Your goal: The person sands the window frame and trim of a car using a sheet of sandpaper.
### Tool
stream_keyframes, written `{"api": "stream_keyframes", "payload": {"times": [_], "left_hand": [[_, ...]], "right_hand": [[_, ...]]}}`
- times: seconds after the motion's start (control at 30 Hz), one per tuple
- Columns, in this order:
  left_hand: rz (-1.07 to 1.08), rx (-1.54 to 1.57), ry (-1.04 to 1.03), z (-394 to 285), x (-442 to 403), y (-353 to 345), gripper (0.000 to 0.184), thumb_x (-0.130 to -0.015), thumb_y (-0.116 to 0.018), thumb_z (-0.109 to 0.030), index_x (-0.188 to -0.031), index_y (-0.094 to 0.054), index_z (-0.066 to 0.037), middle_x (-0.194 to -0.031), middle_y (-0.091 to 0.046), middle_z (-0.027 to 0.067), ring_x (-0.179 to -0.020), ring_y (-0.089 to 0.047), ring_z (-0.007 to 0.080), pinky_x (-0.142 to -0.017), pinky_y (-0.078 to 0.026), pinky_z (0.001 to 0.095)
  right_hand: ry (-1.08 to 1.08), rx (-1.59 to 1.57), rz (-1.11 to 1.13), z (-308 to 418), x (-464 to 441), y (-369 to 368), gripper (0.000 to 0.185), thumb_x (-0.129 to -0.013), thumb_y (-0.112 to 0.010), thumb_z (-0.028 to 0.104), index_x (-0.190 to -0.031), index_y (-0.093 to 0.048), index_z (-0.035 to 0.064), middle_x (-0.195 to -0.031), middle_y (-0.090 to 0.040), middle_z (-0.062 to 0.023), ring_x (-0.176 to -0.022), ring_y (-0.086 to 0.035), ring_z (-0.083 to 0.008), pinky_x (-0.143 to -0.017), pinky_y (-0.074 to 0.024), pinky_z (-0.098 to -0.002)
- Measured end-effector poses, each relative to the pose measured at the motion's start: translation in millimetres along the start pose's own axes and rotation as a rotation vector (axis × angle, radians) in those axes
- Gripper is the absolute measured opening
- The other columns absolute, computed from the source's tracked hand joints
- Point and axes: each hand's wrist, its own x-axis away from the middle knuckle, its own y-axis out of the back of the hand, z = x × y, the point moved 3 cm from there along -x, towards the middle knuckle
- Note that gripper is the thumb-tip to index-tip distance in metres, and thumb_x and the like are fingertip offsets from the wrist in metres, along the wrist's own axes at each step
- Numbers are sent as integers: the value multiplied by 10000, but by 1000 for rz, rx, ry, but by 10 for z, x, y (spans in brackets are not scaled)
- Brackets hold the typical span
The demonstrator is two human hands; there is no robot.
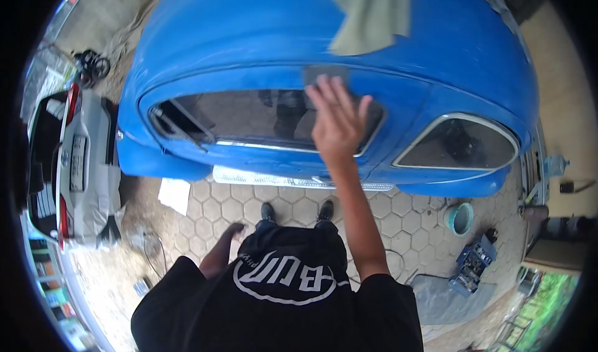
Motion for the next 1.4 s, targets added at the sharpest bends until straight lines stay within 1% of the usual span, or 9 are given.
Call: {"api": "stream_keyframes", "payload": {"times": [0.03, 0.07, 0.1, 0.33, 0.83, 0.93, 1.07, 1.1, 1.4], "left_hand": [[-142, -395, -248, -387, 225, 37, 384, -924, -503, -367, -1091, -683, -72, -995, -705, 153, -856, -682, 263, -793, -528, 397], [-203, -56, -164, -672, 577, 109, 401, -926, -494, -377, -1108, -684, -74, -1020, -708, 160, -924, -677, 306, -830, -511, 419], [-336, -53, -428, -670, 503, 222, 432, -916, -499, -409, -1111, -683, -70, -995, -702, 175, -927, -674, 317, -835, -511, 414], [-406, -342, -514, -612, 603, 945, 360, -881, -535, -401, -1078, -719, -163, -1097, -689, 151, -1063, -630, 352, -941, -488, 423], [-331, -101, -212, 1078, 563, 1187, 375, -853, -593, -352, -1110, -707, -104, -893, -717, 99, -692, -686, 200, -634, -556, 344], [-195, -106, 27, 1019, 698, 1131, 379, -834, -563, -384, -1045, -719, -111, -1049, -702, 161, -1018, -656, 318, -881, -511, 415], [-412, -477, -508, 973, 342, 1083, 376, -851, -556, -380, -1029, -724, -94, -893, -723, 136, -824, -703, 269, -809, -535, 396], [-335, 178, -177, 629, 802, 1140, 368, -856, -576, -362, -1051, -723, -87, -882, -725, 125, -778, -702, 239, -768, -543, 377], [-317, 33, -119, 176, 951, 1263, 376, -858, -603, -346, -1119, -709, -97, -891, -716, 101, -695, -683, 193, -658, -550, 355]], "right_hand": [[-41, 2, -25, 63, 18, -48, 313, -894, -561, 20, -1128, -720, 153, -1219, -677, -30, -1236, -571, -190, -1133, -290, -466], [5, -45, -2, 200, 7, -177, 321, -889, -559, 14, -1129, -720, 154, -1221, -675, -30, -1235, -572, -190, -1131, -291, -470], [46, -90, 25, 344, 3, -313, 329, -884, -558, 7, -1130, -720, 154, -1224, -674, -30, -1235, -572, -189, -1130, -291, -474], [227, -140, 130, 1344, -110, -1084, 352, -871, -559, -5, -1155, -708, 138, -1254, -657, -35, -1243, -564, -199, -1075, -355, -543], [214, -212, 100, 2298, -82, -1842, 379, -880, -561, -14, -1190, -689, 162, -1270, -648, -36, -1262, -551, -199, -1108, -267, -598], [293, -229, 256, 2450, 35, -2033, 408, -856, -568, -30, -1190, -689, 170, -1267, -649, 2, -1284, -528, -171, -1118, -257, -597], [212, -78, 241, 2248, -112, -1692, 466, -834, -565, -60, -1207, -682, 192, -1278, -644, 15, -1281, -531, -152, -1156, -54, -616], [194, -38, 227, 2128, -118, -1588, 476, -827, -569, -60, -1215, -678, 193, -1285, -641, 14, -1284, -529, -156, -1154, -39, -618], [336, -225, 335, 2476, -243, -1898, 433, -831, -571, -21, -1208, -673, 166, -1286, -638, -2, -1273, -535, -159, -1153, -152, -612]]}}
